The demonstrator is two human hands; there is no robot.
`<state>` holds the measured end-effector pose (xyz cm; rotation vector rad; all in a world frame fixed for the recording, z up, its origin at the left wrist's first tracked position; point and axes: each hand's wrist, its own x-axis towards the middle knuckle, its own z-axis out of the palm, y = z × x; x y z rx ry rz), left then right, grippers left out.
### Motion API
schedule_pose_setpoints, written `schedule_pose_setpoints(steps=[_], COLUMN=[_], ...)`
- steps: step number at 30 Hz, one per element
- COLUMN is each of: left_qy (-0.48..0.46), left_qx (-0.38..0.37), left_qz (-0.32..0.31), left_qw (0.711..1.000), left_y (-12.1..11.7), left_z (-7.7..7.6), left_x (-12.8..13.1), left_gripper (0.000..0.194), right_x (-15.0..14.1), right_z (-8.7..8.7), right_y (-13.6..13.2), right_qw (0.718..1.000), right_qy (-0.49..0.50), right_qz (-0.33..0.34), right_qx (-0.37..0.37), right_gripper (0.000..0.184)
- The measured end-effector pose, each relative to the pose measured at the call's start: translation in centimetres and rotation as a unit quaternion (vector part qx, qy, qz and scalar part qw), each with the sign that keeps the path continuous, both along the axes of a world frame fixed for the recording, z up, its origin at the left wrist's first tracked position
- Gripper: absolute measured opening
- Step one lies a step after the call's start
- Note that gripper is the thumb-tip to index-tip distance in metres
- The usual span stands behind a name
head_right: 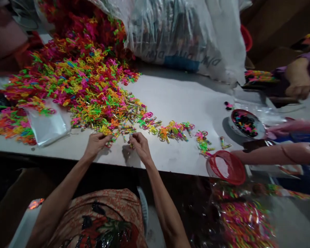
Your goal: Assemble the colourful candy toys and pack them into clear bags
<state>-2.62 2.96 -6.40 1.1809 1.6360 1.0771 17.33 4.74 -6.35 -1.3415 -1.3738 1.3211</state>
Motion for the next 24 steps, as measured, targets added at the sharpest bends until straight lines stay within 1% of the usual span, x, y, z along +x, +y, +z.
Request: schedule_pose_setpoints(steps=[1,2,5,8,10,12,15,17,19,20,22,24], left_qy=[-0.070,-0.117,-0.182,-0.259,-0.322,-0.370,-0.419,-0.440,-0.455,-0.461,-0.466,-0.460], left_qx=[-0.015,-0.021,-0.025,-0.046,-0.066,-0.088,-0.114,-0.118,-0.115,-0.116,-0.124,-0.139], left_qz=[-0.006,-0.010,-0.044,-0.079,-0.068,-0.057,-0.047,-0.026,0.000,0.007,0.001,-0.019], left_qw=[0.997,0.993,0.982,0.962,0.942,0.923,0.899,0.890,0.883,0.880,0.876,0.877], left_y=[0.1,0.2,-0.2,-1.0,-1.4,-1.6,-1.8,-1.9,-1.9,-1.8,-1.8,-1.8], left_z=[0.0,0.0,0.3,0.7,0.8,0.6,0.1,-0.1,-0.3,-0.3,-0.3,-0.3], left_x=[0.8,1.5,2.5,2.6,2.6,2.7,2.9,2.9,2.7,2.6,2.4,2.3], left_gripper=[0.033,0.034,0.035,0.032,0.037,0.042,0.044,0.043,0.045,0.047,0.048,0.041], right_x=[-0.7,-1.4,-2.7,-2.6,-2.3,-2.0,-1.7,-1.3,-1.0,-0.8,-0.7,-0.7], right_z=[0.2,0.4,0.6,0.5,0.3,0.4,0.7,0.9,0.9,0.8,0.5,0.2], right_y=[-0.6,-1.1,-1.7,-1.7,-1.6,-1.7,-1.9,-1.8,-1.6,-1.6,-1.5,-1.6], right_qw=[0.998,0.996,0.995,0.992,0.988,0.987,0.992,0.994,0.992,0.990,0.983,0.977], right_qy=[0.054,0.085,0.099,0.123,0.152,0.157,0.126,0.101,0.099,0.110,0.144,0.173], right_qz=[0.006,0.004,-0.025,-0.024,-0.006,-0.001,0.010,0.043,0.075,0.085,0.091,0.083], right_qx=[-0.017,-0.026,-0.022,-0.027,-0.038,-0.034,-0.014,-0.012,-0.019,-0.029,-0.062,-0.099], right_gripper=[0.031,0.033,0.031,0.029,0.027,0.026,0.025,0.024,0.023,0.023,0.024,0.026])
